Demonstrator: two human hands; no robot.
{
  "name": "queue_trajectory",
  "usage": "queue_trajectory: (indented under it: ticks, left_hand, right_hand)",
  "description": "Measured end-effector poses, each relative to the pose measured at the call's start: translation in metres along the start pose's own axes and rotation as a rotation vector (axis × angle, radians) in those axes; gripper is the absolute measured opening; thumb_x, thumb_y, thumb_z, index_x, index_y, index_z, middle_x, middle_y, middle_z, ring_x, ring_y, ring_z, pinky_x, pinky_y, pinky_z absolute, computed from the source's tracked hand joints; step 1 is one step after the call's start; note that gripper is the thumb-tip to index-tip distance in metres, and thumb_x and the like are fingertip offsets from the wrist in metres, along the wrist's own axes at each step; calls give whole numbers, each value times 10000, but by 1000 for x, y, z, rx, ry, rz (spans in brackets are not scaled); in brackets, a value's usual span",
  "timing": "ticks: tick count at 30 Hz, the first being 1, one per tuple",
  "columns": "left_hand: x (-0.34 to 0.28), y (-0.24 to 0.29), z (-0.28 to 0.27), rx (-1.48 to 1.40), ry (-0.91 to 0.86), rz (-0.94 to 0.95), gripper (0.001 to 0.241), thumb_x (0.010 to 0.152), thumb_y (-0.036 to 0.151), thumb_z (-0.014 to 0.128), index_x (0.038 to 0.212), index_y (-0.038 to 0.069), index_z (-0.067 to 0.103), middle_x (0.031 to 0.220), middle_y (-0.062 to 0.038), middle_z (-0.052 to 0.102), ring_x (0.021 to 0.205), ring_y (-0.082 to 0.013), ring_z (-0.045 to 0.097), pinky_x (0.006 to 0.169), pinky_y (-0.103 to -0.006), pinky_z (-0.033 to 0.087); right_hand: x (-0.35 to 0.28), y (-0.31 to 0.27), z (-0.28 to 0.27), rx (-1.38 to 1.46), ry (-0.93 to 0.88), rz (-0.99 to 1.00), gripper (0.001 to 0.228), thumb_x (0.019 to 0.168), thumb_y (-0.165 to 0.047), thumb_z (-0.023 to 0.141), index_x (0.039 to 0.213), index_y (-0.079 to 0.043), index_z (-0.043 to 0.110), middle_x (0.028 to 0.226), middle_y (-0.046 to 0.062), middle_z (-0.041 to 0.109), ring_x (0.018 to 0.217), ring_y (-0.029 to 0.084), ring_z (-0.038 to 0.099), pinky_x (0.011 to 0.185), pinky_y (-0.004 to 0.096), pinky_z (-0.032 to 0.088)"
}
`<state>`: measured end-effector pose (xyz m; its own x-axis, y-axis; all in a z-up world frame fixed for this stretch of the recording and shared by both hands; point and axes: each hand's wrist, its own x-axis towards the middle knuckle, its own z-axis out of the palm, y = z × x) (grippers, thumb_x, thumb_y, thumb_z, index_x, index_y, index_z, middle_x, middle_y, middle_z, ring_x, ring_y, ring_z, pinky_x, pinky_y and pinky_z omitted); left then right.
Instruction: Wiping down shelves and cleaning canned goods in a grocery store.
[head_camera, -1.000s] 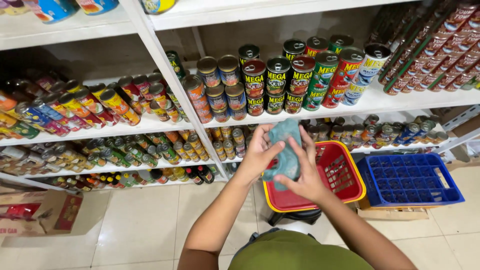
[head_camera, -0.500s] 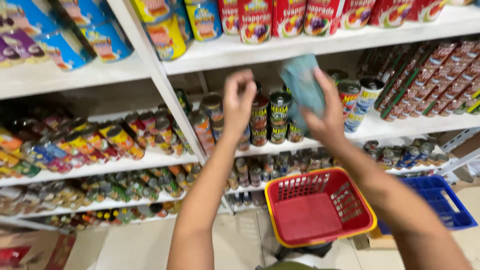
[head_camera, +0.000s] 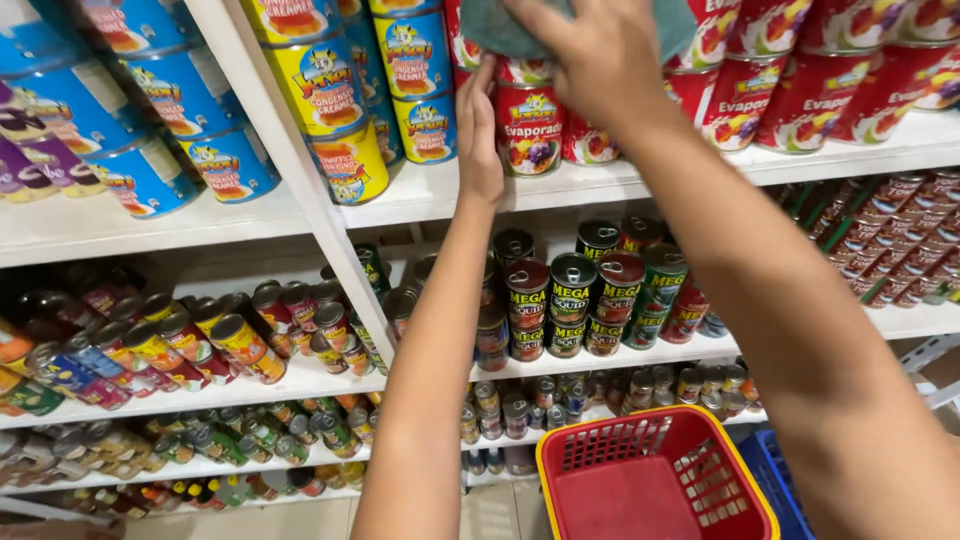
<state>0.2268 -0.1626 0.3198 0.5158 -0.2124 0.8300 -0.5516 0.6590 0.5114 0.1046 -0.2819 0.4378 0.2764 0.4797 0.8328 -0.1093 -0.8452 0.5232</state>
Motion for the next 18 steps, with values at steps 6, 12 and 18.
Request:
queue_trajectory:
  ticks: [6, 12, 18]
  left_hand:
    - [2, 11, -7, 3, 22, -89, 664, 1090, 520, 287, 1485, 16, 461, 1518, -183, 490, 1466, -285, 433, 1265, -383, 335]
    - [3, 12, -9, -287, -8, -56, 550, 1130, 429, 399, 1479, 26, 532, 1551, -169, 509, 1453, -287, 487, 1247, -390, 408]
    - [2, 18, -11, -120, -90, 7, 554, 1139, 457, 387, 1527, 76, 492, 1603, -120, 471, 1544, -247, 392, 1307, -379, 338]
  right_hand:
    - [-39, -53, 11, 292, -70, 150, 703, 901, 190, 546, 1555, -69, 538, 1559, 309, 320, 1427, 585, 269, 1159, 798, 202]
    - [-76, -80, 13, 329, -52, 180, 528, 1062, 131, 449, 1538, -62, 572, 1650, 242, 222, 1517, 574, 192, 1254, 759, 239]
    - [-106, -89, 4, 283, -32, 109, 485, 1002, 61, 538, 1459, -79, 616, 1594, 199, 399, 1453, 539, 396, 1202, 661, 421]
